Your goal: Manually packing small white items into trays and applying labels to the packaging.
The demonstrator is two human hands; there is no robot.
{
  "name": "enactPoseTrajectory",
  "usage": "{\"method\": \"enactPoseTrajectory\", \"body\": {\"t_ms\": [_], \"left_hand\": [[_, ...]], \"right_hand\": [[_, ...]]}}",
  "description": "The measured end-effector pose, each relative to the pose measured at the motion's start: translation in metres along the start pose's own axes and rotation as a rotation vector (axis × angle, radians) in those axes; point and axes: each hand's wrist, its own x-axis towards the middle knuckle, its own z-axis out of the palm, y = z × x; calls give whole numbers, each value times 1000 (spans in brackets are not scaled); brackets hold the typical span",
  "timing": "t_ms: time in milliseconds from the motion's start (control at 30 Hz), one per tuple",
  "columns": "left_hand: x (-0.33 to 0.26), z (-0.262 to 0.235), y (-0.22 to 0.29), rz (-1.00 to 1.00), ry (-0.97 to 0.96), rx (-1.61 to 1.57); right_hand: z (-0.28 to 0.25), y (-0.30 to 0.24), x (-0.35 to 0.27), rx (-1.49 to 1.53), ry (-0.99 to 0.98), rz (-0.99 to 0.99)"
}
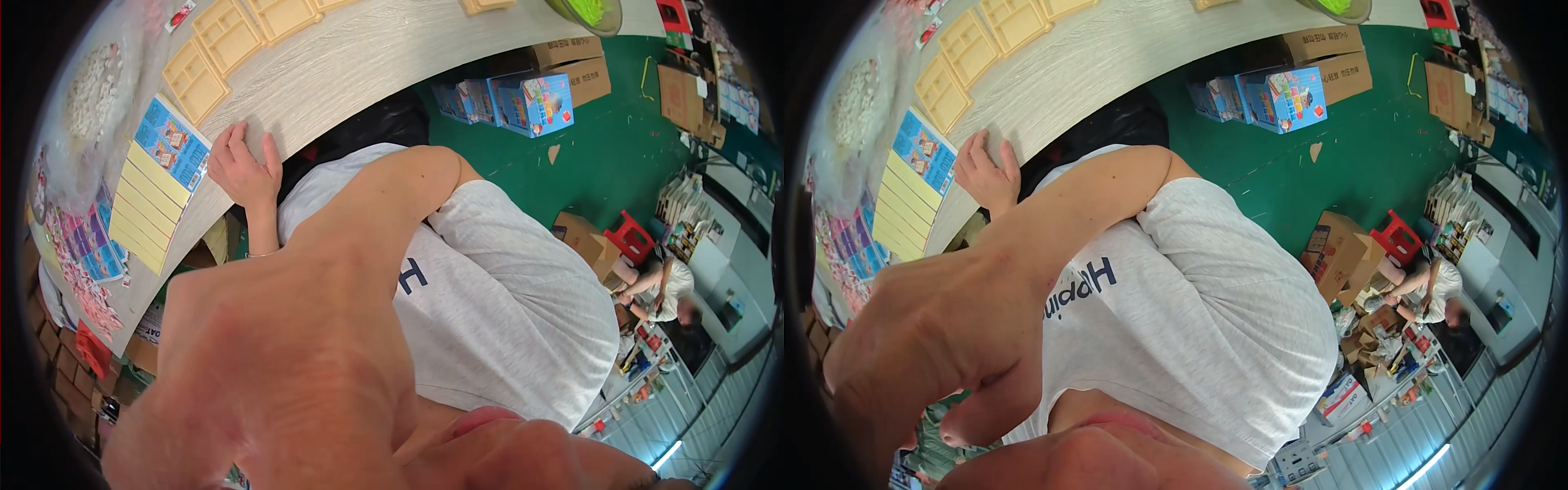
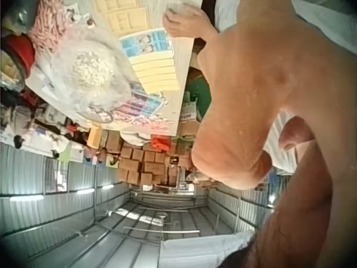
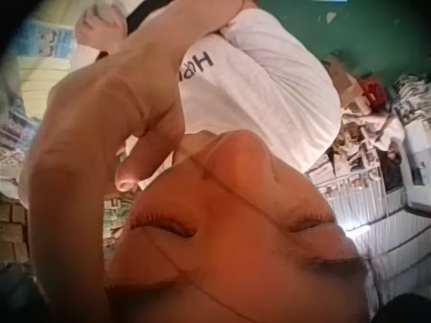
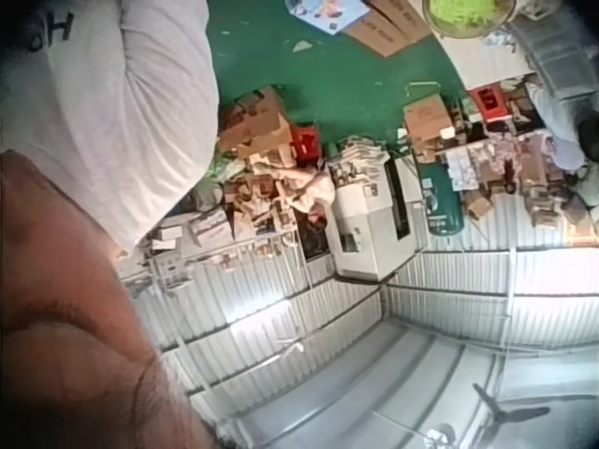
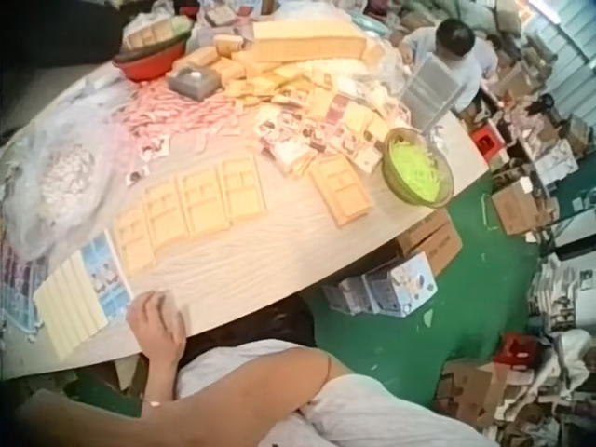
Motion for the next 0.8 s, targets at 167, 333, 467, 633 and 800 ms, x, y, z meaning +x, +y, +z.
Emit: {"method": "enactPoseTrajectory", "body": {"t_ms": [167, 333, 467, 633, 800], "left_hand": [[-4, -26, -16, -46, 5, 41], [-7, -36, -63, -156, 300, -177], [-2, -85, -136, -412, 182, 113], [-22, -102, -166, -657, -268, 523], [-12, -99, -167, -672, -206, 450]], "right_hand": [[117, -50, 69, 46, -625, -137], [21, -48, 86, -660, -1080, 279], [-44, -50, 96, -1284, -856, 856], [-57, 43, 98, -1848, -1291, 113], [-64, 95, 86, -2115, -1408, 73]]}}
